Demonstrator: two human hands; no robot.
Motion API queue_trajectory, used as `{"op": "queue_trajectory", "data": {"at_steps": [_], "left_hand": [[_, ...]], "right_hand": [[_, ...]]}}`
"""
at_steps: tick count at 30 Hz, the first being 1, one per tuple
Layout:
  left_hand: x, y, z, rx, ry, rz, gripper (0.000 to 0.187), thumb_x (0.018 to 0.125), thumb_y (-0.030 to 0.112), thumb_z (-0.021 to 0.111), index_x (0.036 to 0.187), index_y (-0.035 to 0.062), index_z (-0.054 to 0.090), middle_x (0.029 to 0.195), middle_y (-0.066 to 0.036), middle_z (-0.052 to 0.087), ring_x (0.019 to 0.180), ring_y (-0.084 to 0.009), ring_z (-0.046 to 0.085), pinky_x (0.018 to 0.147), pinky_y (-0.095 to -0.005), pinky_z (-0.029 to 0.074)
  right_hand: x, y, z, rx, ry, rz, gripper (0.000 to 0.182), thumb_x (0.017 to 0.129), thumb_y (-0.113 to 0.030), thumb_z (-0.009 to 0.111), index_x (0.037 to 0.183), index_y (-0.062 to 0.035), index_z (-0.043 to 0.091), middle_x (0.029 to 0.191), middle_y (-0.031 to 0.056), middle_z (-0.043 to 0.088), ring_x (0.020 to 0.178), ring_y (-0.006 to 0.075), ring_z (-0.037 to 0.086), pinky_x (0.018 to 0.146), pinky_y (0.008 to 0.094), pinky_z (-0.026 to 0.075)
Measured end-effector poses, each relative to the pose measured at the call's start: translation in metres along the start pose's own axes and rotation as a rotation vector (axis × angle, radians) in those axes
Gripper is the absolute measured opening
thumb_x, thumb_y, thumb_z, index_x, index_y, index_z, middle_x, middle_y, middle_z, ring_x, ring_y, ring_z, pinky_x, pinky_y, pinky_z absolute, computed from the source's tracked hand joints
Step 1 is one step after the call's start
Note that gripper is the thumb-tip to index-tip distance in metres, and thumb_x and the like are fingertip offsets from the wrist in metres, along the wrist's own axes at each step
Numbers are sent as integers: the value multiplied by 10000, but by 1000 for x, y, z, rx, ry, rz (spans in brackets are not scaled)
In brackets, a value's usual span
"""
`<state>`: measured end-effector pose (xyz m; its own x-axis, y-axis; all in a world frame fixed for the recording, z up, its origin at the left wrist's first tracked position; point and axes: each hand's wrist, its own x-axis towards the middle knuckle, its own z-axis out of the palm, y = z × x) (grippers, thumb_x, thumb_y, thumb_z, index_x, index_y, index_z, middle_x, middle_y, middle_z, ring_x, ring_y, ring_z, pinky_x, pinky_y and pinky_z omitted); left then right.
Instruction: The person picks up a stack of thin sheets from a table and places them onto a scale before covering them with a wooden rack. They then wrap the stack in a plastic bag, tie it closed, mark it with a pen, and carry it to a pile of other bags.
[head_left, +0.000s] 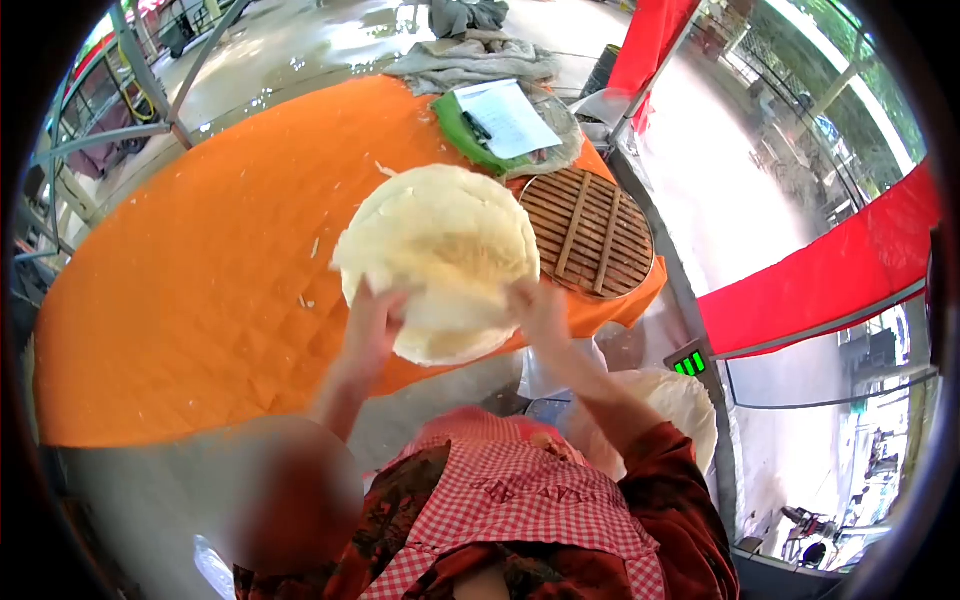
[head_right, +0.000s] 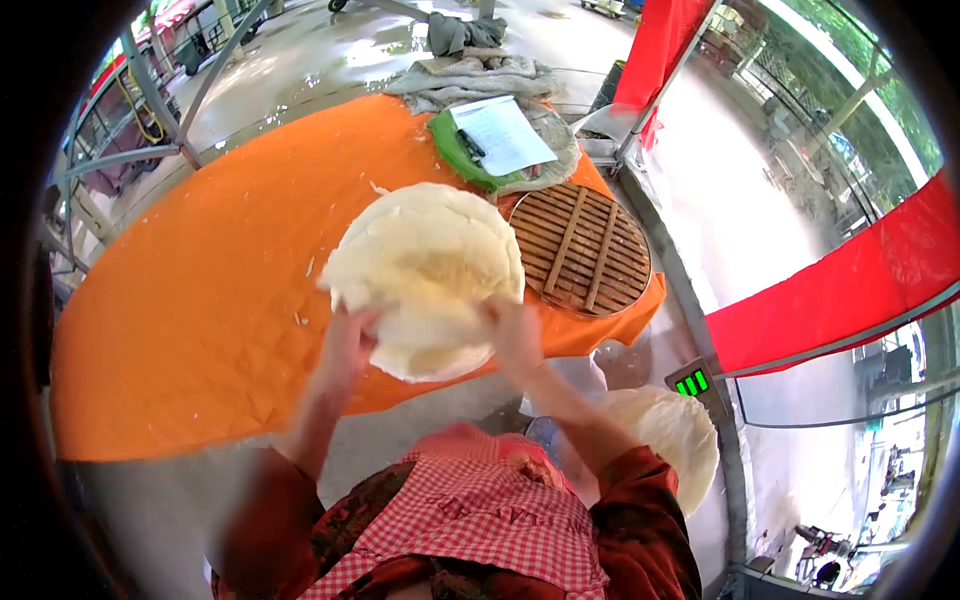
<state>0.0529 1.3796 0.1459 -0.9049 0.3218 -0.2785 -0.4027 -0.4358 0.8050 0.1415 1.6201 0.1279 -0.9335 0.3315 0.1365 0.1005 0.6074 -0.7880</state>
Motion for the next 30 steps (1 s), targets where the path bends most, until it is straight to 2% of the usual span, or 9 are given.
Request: {"op": "queue_trajectory", "data": {"at_steps": [2, 5, 10, 15, 19, 22, 26, 29, 30], "left_hand": [[43, 26, 15, 19, -114, 46, 567, 777, -77, 586, 1283, 120, 423, 1095, -39, 586, 924, -153, 629, 662, -244, 526], [67, 87, 80, -194, -178, 197, 421, 812, -53, 595, 1199, 66, 482, 1066, -78, 608, 957, -210, 632, 768, -337, 553], [50, 135, 61, -59, -103, 46, 395, 809, -19, 614, 1190, -26, 509, 1078, -125, 628, 961, -247, 638, 851, -394, 551], [68, 82, -25, 135, -70, -132, 474, 791, -17, 624, 1247, -20, 499, 1129, -148, 620, 983, -269, 636, 870, -431, 544], [88, 29, -80, 359, -84, -302, 541, 768, -17, 631, 1289, 19, 489, 1167, -130, 609, 1027, -275, 620, 864, -428, 538], [81, 26, -82, 421, -98, -305, 591, 753, 6, 620, 1322, 51, 464, 1218, -112, 579, 1091, -266, 584, 878, -429, 521], [76, 32, -76, 410, -128, -274, 609, 756, 30, 608, 1339, 58, 435, 1232, -108, 562, 1104, -262, 569, 889, -429, 515], [70, 36, -70, 396, -125, -278, 617, 754, 31, 606, 1344, 74, 429, 1236, -104, 558, 1096, -261, 571, 874, -424, 523], [68, 35, -68, 393, -122, -283, 620, 754, 30, 607, 1345, 81, 429, 1237, -103, 557, 1091, -260, 573, 866, -423, 527]], "right_hand": [[21, 9, -29, 224, 109, 188, 287, 909, -212, 608, 735, 14, 640, 603, 73, 615, 527, 138, 562, 519, 289, 451], [32, 19, -55, 418, 268, 197, 337, 939, -210, 576, 684, 8, 601, 576, 44, 573, 506, 99, 524, 470, 249, 395], [-3, 32, -81, 602, 190, 202, 316, 949, -192, 559, 676, -33, 569, 577, 30, 542, 495, 95, 486, 450, 233, 336], [-34, 54, -70, 927, -100, 614, 493, 973, -453, 458, 1117, 6, 562, 1011, 158, 677, 841, 224, 677, 707, 307, 536], [-14, 62, -35, 1093, -204, 631, 480, 965, -436, 484, 1159, 1, 526, 1099, 171, 643, 907, 229, 663, 696, 298, 523], [5, 54, -23, 961, -261, 548, 421, 956, -390, 518, 1119, -3, 534, 1096, 165, 640, 923, 208, 653, 666, 284, 504], [41, 56, -8, 411, -157, 652, 380, 849, -382, 663, 927, -14, 606, 754, 85, 679, 608, 150, 643, 508, 289, 480], [65, 62, 1, 171, 85, 563, 277, 785, -247, 757, 773, -3, 626, 637, 79, 634, 444, 142, 538, 431, 283, 434], [72, 69, 3, 103, 0, 573, 271, 775, -231, 761, 748, -1, 621, 623, 78, 624, 441, 141, 537, 426, 285, 431]]}}
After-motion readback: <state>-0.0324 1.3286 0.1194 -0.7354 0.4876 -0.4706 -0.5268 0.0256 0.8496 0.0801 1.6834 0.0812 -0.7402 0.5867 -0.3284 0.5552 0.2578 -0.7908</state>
